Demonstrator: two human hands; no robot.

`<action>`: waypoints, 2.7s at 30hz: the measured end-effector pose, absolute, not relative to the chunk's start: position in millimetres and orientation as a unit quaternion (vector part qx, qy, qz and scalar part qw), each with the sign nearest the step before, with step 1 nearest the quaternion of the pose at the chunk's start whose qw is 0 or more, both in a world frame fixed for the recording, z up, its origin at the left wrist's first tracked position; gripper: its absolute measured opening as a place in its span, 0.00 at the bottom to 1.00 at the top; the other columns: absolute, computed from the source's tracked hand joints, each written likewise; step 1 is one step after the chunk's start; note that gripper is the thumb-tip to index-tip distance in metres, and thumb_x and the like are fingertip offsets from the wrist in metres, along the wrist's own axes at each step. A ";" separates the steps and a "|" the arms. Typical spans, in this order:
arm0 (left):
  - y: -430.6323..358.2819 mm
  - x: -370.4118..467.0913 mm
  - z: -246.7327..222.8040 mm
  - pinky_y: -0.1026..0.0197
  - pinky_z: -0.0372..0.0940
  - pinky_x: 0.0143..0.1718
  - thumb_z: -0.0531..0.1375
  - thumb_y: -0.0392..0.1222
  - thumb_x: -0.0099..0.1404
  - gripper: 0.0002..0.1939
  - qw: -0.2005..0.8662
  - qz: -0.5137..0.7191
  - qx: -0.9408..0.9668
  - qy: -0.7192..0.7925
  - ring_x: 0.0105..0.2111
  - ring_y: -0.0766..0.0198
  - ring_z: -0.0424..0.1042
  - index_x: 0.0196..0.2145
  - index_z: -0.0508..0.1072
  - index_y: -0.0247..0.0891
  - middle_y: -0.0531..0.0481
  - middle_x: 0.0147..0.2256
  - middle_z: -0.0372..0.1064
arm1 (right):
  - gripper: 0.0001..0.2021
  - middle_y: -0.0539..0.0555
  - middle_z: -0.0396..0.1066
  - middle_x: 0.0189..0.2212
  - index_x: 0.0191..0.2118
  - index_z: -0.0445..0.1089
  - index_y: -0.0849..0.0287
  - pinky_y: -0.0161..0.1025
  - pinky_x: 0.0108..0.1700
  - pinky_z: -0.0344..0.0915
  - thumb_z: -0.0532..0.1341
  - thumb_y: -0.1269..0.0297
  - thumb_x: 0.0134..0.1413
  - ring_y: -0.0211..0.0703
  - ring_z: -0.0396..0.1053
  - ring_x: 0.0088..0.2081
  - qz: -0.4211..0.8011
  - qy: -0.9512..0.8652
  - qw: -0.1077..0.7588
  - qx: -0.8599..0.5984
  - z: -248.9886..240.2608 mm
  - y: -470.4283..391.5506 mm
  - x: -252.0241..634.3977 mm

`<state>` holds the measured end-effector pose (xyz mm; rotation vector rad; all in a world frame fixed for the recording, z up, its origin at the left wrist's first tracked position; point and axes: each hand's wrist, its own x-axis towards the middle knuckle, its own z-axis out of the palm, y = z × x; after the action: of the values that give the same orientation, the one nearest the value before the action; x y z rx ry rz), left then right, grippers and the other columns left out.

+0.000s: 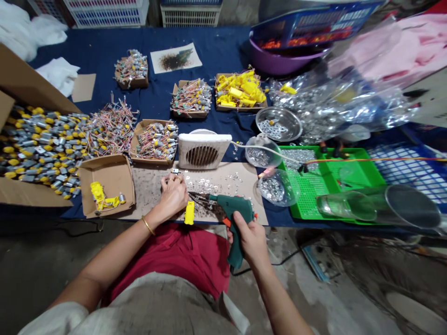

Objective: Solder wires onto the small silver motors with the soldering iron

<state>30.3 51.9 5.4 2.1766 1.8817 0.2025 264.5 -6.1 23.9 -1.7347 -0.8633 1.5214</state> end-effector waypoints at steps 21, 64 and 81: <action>52.1 28.7 4.0 0.44 0.47 0.53 0.54 0.35 0.62 0.09 0.137 0.076 0.748 0.646 0.52 0.49 0.58 0.32 0.74 0.36 0.40 0.46 0.68 | 0.25 0.57 0.69 0.14 0.18 0.70 0.58 0.36 0.12 0.59 0.65 0.38 0.44 0.42 0.64 0.13 0.583 -0.325 0.343 -0.660 21.6 -8.0 266.5; 52.1 28.1 4.8 0.43 0.48 0.53 0.55 0.35 0.61 0.07 0.143 0.089 0.749 0.641 0.52 0.48 0.58 0.31 0.74 0.36 0.40 0.46 0.68 | 0.26 0.57 0.69 0.14 0.20 0.72 0.60 0.35 0.14 0.61 0.65 0.38 0.44 0.42 0.65 0.13 0.557 -0.346 0.338 -0.675 19.5 -11.7 265.9; 52.7 26.7 -0.3 0.42 0.47 0.54 0.55 0.35 0.61 0.07 0.146 0.098 0.747 0.641 0.53 0.47 0.57 0.31 0.74 0.36 0.40 0.45 0.68 | 0.26 0.57 0.69 0.13 0.19 0.72 0.60 0.34 0.13 0.62 0.66 0.38 0.42 0.41 0.65 0.13 0.565 -0.336 0.348 -0.668 24.1 -11.4 262.8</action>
<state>26.7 52.7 -0.3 2.1523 1.8452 0.2811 262.8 -11.4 24.1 -1.7316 -0.8718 1.4647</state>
